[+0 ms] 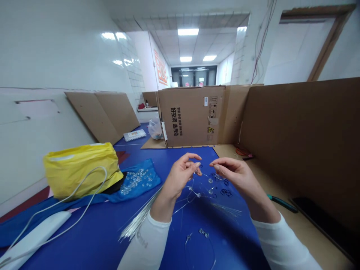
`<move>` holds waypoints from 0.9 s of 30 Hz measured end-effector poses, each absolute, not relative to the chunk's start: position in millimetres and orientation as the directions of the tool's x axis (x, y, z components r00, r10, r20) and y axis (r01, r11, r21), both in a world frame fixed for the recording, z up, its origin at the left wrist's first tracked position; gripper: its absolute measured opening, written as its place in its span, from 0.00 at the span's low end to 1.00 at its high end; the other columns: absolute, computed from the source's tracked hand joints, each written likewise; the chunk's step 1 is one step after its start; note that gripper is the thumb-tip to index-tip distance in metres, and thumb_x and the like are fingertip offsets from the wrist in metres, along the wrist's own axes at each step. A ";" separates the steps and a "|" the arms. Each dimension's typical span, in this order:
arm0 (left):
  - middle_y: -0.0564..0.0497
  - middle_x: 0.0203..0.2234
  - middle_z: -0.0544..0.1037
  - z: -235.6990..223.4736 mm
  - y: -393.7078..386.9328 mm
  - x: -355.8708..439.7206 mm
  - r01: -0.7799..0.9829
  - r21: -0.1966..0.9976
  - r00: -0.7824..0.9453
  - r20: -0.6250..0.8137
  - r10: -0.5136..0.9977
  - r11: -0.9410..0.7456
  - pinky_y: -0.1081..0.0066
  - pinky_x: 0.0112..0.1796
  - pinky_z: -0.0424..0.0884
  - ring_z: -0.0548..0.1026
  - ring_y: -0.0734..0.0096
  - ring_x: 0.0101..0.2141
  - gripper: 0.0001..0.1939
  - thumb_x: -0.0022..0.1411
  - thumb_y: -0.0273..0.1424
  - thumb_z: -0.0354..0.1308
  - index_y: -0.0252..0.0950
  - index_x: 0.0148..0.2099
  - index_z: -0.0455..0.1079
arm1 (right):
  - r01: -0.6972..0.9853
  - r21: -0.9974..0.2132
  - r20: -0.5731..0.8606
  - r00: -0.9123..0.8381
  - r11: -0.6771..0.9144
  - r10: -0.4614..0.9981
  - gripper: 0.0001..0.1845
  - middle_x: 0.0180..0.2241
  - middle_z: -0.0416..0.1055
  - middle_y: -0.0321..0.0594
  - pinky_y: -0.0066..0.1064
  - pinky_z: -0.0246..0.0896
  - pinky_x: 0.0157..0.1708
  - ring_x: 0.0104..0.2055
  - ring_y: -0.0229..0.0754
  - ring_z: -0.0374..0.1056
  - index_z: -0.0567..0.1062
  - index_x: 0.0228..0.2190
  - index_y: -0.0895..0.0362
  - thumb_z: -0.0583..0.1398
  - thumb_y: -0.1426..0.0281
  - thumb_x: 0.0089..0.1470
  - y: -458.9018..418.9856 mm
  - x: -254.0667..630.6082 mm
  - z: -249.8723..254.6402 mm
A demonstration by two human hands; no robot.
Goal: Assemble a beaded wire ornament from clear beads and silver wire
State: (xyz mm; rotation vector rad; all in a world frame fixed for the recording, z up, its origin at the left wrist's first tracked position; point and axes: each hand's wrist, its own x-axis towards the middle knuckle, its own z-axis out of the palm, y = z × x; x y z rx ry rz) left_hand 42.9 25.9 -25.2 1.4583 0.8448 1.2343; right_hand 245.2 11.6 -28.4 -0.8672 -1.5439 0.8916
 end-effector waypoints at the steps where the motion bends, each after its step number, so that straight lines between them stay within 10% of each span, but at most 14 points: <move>1: 0.54 0.22 0.77 -24.8 24.9 42.4 -0.075 0.960 0.226 0.280 0.933 -0.270 0.75 0.23 0.56 0.68 0.74 0.21 0.15 0.61 0.41 0.68 0.38 0.45 0.76 | 0.070 -0.888 0.443 -0.136 0.454 0.886 0.10 0.28 0.78 0.38 0.32 0.60 0.27 0.27 0.38 0.65 0.84 0.33 0.52 0.67 0.60 0.53 11.9 244.0 -28.1; 14: 0.52 0.24 0.80 -17.2 14.3 42.6 0.049 0.884 0.108 0.459 0.882 -0.465 0.69 0.36 0.74 0.78 0.68 0.28 0.05 0.62 0.33 0.66 0.40 0.39 0.83 | 0.480 -0.485 0.755 -0.191 0.731 0.627 0.11 0.32 0.76 0.39 0.33 0.65 0.35 0.34 0.41 0.71 0.83 0.39 0.52 0.60 0.71 0.64 2.1 240.3 -27.7; 27: 0.51 0.29 0.84 -20.7 9.0 42.1 0.422 0.672 0.182 0.595 0.783 -0.609 0.67 0.35 0.73 0.79 0.64 0.28 0.06 0.67 0.33 0.63 0.45 0.39 0.83 | 0.741 -0.035 0.785 -0.395 0.671 0.477 0.14 0.34 0.76 0.45 0.37 0.61 0.36 0.36 0.46 0.67 0.82 0.37 0.54 0.56 0.73 0.69 -3.9 253.5 -17.0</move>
